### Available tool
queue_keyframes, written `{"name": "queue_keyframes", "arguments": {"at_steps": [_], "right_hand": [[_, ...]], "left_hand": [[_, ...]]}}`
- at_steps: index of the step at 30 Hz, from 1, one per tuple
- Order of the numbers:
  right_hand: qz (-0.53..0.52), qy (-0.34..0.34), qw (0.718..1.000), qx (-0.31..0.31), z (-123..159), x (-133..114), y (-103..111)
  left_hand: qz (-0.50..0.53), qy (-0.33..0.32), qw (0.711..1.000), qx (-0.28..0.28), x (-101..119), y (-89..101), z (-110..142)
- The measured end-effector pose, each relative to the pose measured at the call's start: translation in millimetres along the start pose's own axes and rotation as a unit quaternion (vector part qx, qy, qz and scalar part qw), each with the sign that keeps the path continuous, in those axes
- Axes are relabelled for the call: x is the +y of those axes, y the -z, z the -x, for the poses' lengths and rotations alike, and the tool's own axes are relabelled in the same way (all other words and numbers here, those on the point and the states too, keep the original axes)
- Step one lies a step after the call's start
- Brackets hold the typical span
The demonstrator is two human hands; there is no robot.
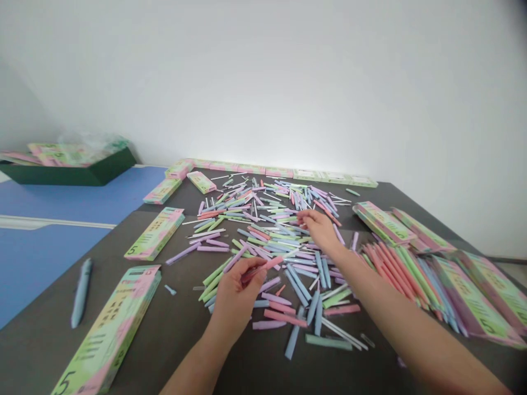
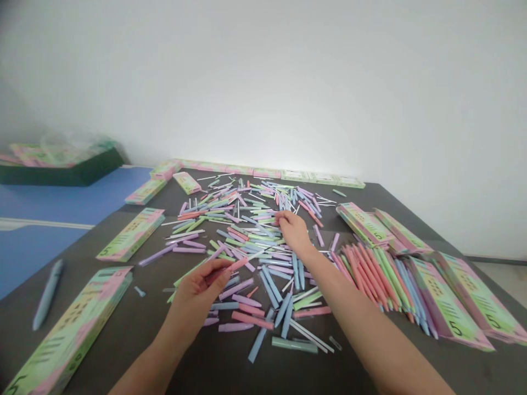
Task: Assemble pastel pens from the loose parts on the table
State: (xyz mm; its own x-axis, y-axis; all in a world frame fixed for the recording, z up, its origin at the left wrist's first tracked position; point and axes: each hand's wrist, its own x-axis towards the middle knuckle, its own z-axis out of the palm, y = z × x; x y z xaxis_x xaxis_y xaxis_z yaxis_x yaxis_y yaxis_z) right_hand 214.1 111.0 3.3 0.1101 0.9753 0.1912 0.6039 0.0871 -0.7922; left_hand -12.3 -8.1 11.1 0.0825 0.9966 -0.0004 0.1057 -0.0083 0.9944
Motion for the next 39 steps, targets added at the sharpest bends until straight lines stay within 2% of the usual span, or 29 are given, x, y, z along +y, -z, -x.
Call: {"name": "queue_keyframes", "arguments": {"at_steps": [6, 9, 12, 19, 27, 30, 36, 39], "right_hand": [[0.188, 0.042, 0.979, -0.062, -84.4, 25.9, -20.7], [0.249, 0.061, 0.961, -0.102, -111.7, 33.7, -33.6], [0.286, 0.086, 0.945, -0.131, -127.4, 39.0, -45.8], [0.309, 0.159, 0.922, -0.17, -128.2, 41.3, -65.3], [0.316, 0.205, 0.906, -0.194, -100.5, 37.7, -54.9], [0.322, 0.208, 0.903, -0.193, -98.5, 32.6, -51.9], [0.351, 0.156, 0.917, -0.105, -131.4, 22.5, -59.2], [0.356, 0.14, 0.92, -0.086, -152.5, 19.0, -70.1]], "left_hand": [[0.011, 0.032, 0.999, -0.009, 11.2, -1.3, 5.3], [0.018, 0.035, 0.999, -0.012, 12.7, -1.2, 5.6], [0.029, 0.037, 0.999, -0.019, 11.4, -1.3, 7.0], [0.051, 0.037, 0.998, 0.019, 5.8, -4.0, 11.7], [0.053, 0.036, 0.998, 0.018, 10.4, -4.4, 14.6], [0.058, 0.033, 0.997, 0.025, 12.9, -4.4, 15.4], [0.068, 0.038, 0.997, 0.016, 10.5, -2.6, 14.2], [0.075, 0.042, 0.996, 0.023, 8.6, -1.8, 13.2]]}}
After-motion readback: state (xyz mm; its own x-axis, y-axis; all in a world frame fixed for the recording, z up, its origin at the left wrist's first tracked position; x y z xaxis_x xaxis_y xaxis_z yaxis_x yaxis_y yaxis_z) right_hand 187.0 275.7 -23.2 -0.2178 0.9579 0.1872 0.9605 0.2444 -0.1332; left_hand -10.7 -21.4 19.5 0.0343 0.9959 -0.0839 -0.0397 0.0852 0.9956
